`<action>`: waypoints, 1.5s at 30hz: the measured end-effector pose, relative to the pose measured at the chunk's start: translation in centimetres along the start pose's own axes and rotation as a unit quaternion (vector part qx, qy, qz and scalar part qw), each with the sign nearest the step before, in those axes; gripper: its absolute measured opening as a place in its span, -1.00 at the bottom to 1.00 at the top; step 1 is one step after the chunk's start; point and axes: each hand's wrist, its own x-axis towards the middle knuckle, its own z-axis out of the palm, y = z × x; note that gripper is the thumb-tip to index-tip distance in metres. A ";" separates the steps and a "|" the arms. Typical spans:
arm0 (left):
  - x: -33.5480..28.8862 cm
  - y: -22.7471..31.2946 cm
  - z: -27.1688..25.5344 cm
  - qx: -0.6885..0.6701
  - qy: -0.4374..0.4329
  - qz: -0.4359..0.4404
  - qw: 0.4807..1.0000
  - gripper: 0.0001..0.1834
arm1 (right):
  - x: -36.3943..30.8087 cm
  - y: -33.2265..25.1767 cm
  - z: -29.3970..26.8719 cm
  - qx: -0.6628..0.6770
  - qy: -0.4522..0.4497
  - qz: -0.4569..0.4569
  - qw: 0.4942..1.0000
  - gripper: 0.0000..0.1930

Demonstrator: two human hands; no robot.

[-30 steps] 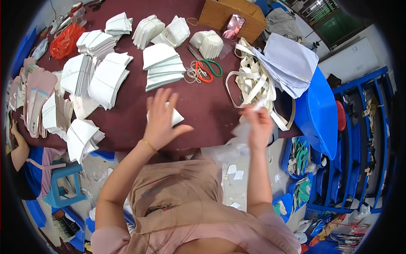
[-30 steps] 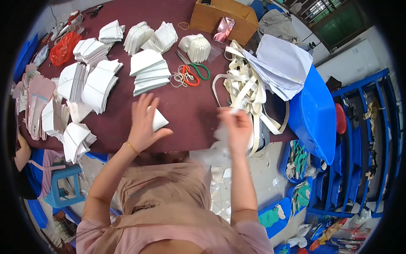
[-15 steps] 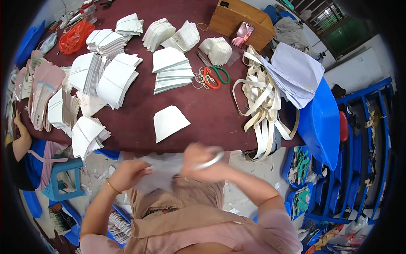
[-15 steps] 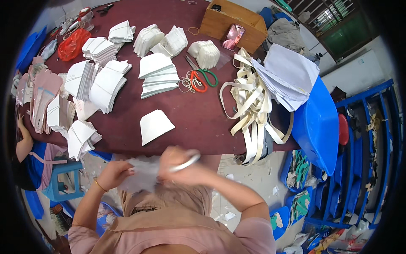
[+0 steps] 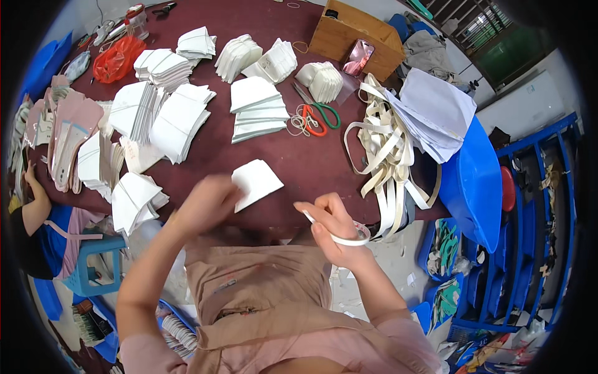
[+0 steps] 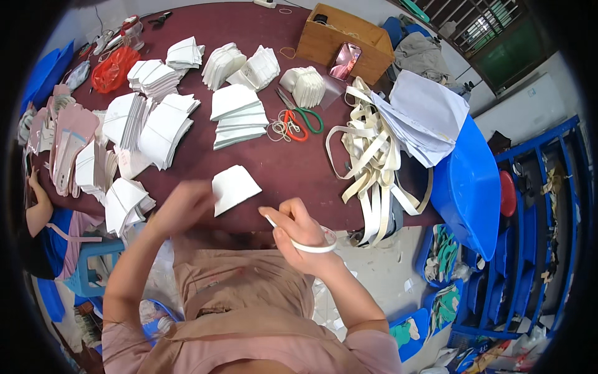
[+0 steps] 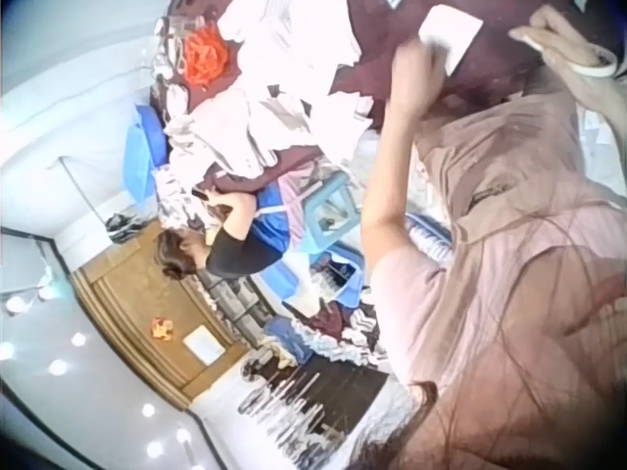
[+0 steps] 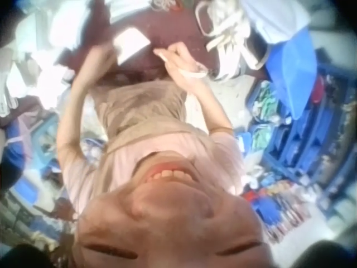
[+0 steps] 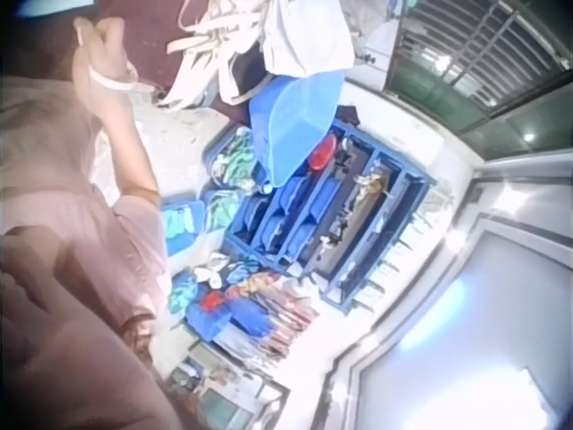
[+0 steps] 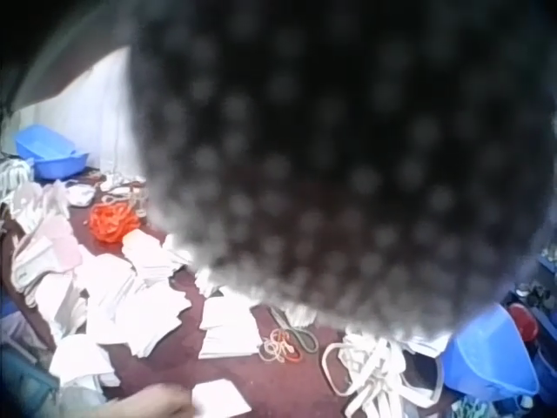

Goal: Manually organizing and stacking small white fabric shoe components.

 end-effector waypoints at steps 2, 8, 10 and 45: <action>5.7 -1.8 2.3 0.202 0.204 0.118 0.951 -0.53 | 0.3 -1.2 0.8 -0.023 -0.025 -0.005 0.999 -0.58; 11.7 -7.7 3.6 -0.022 -0.013 -0.050 0.998 -0.64 | -2.9 -1.0 2.9 0.025 0.009 0.099 0.995 -0.50; 11.3 -7.6 4.1 -0.047 -0.029 -0.073 0.996 -0.66 | -2.6 0.9 3.7 0.015 -0.001 0.108 0.994 -0.54; -8.3 3.8 14.4 -0.648 0.121 -0.248 0.710 -0.74 | -5.5 2.7 11.3 -0.081 0.052 -0.039 0.995 -0.78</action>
